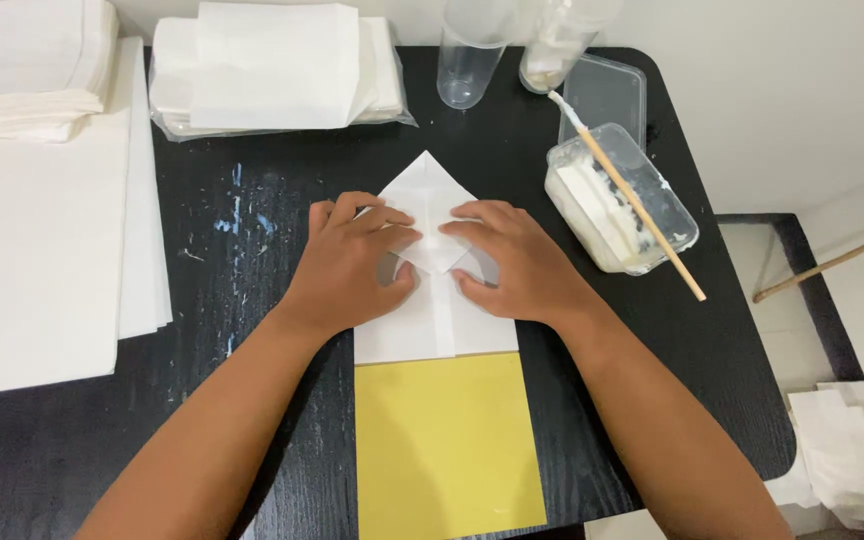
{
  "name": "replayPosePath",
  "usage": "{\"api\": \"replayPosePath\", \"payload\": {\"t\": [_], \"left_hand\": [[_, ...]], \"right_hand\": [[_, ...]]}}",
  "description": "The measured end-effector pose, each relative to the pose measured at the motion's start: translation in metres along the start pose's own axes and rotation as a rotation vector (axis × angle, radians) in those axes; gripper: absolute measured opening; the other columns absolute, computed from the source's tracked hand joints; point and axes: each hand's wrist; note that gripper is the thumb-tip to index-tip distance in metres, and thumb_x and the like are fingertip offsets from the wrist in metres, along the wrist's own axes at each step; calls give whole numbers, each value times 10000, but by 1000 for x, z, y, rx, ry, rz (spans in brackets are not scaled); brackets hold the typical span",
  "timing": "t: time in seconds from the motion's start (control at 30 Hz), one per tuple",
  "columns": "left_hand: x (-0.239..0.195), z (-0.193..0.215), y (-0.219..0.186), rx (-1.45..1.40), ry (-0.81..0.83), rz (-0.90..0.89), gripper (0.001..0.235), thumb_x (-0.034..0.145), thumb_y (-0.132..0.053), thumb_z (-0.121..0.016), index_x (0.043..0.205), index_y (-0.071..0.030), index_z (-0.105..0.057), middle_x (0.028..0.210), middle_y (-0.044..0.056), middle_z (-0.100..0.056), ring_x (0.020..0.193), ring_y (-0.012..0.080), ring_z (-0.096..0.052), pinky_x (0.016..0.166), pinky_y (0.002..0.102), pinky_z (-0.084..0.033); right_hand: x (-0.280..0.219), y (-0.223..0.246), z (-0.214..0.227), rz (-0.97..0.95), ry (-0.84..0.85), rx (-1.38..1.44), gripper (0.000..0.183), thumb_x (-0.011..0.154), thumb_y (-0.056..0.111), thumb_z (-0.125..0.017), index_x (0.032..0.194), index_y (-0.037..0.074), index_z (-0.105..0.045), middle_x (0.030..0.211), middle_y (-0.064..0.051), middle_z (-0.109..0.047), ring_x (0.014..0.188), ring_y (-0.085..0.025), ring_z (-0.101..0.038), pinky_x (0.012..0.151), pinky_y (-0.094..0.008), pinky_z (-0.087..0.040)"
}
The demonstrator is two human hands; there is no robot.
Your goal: Folding a white paper sheet and applying glue with a brush to create a paper bag or envelope
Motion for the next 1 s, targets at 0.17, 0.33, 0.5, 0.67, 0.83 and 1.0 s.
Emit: {"api": "replayPosePath", "payload": {"t": [0.17, 0.33, 0.5, 0.67, 0.83, 1.0], "left_hand": [[2, 3, -3, -47, 13, 24, 279, 788, -253, -733, 1043, -155, -786, 1064, 2, -741, 1032, 197, -574, 918, 374, -328], [6, -4, 2, -81, 0, 56, 197, 833, -253, -746, 997, -152, -789, 984, -13, -741, 930, 175, -586, 860, 346, -352], [10, -8, 7, -105, -45, 121, 259, 876, -233, -764, 1102, -108, -757, 970, 62, -730, 888, 213, -630, 811, 341, -417], [11, 2, 0, -11, 20, 68, 297, 931, -265, -697, 1208, -169, -740, 1017, 53, -705, 937, 244, -626, 823, 368, -416], [9, -3, 0, 138, 26, -26, 288, 978, -264, -600, 1213, -228, -764, 1073, 21, -635, 954, 213, -573, 813, 353, -390], [4, 10, 3, 61, 53, -61, 283, 920, -316, -650, 1125, -188, -799, 1113, 45, -673, 1015, 236, -603, 847, 369, -403]], "right_hand": [[4, -5, -7, -21, -14, 18, 472, 833, 217, -762, 1290, 145, -668, 1279, -131, -625, 1224, -406, -602, 971, -475, -454], [7, -9, -12, -21, -64, 82, 334, 900, 165, -725, 1233, 151, -703, 1205, -78, -652, 1181, -370, -628, 955, -446, -461], [13, -11, -11, 2, -134, 118, 355, 922, 98, -702, 1274, 66, -668, 1129, -128, -655, 1088, -370, -648, 930, -455, -492], [10, -5, -11, 5, -166, 87, 322, 937, 120, -699, 1257, 100, -675, 1105, -81, -648, 1070, -316, -655, 933, -417, -502], [9, -6, -11, 19, -169, 61, 169, 943, 102, -692, 1091, 82, -770, 1089, -113, -688, 1099, -331, -676, 981, -419, -509], [0, -5, -10, 26, -179, 64, 185, 888, 87, -732, 1056, 71, -807, 1157, -158, -721, 1169, -359, -678, 996, -429, -523]]}}
Point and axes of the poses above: each hand's wrist, its own x-axis towards the middle knuckle, its own z-axis out of the back of the hand, y = z × x
